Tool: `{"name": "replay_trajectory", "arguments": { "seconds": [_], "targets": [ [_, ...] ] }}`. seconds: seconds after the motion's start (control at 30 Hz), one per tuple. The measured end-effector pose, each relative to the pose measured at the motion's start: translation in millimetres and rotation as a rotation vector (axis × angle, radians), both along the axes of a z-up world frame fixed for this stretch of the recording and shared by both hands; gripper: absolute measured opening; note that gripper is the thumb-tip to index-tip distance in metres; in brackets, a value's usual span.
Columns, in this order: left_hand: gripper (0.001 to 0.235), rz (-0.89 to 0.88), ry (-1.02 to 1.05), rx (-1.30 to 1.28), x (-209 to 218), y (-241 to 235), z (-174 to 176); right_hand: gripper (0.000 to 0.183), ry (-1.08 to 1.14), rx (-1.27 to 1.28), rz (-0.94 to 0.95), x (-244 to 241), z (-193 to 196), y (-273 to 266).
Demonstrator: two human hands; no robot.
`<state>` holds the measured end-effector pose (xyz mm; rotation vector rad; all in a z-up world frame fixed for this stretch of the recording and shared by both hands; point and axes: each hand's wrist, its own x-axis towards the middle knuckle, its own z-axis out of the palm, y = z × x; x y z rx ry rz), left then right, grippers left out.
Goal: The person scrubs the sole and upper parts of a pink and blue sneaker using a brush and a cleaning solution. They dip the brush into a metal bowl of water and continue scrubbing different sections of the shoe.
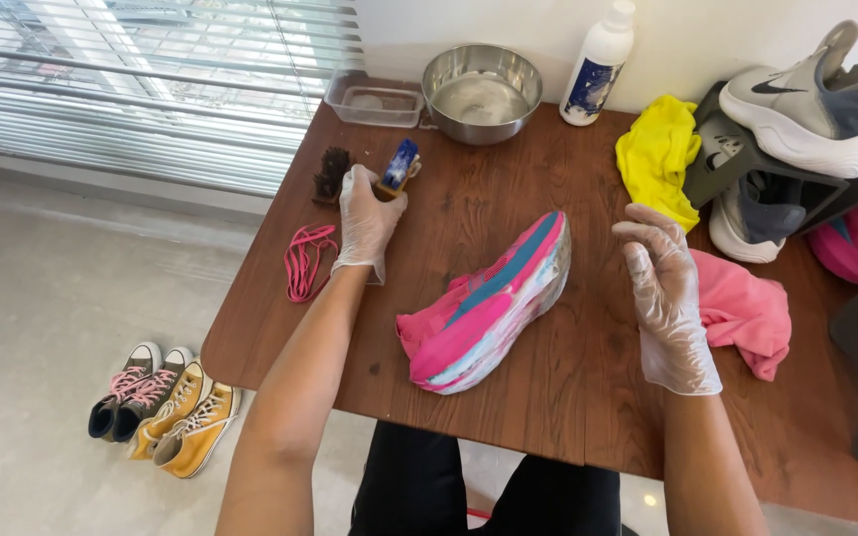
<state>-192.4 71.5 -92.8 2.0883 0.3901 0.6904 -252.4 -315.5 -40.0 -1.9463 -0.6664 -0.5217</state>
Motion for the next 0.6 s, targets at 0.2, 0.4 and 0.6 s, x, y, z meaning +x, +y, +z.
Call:
{"name": "replay_trajectory", "arguments": {
  "seconds": [0.2, 0.4, 0.6],
  "targets": [
    [0.057, -0.035, 0.109, 0.093, -8.3, 7.2, 2.9, 0.036, 0.050, 0.076, 0.043, -18.8, -4.5, -10.8],
    [0.075, -0.042, 0.139, 0.076, 1.7, 14.4, -16.3, 0.030, 0.106, 0.107, 0.022, -36.2, -19.6, -33.9],
    [0.069, 0.016, 0.058, 0.122, 14.9, 16.4, -25.2, 0.029, 0.111, 0.090, -0.023, -53.8, -12.8, -45.8]
  ]
}}
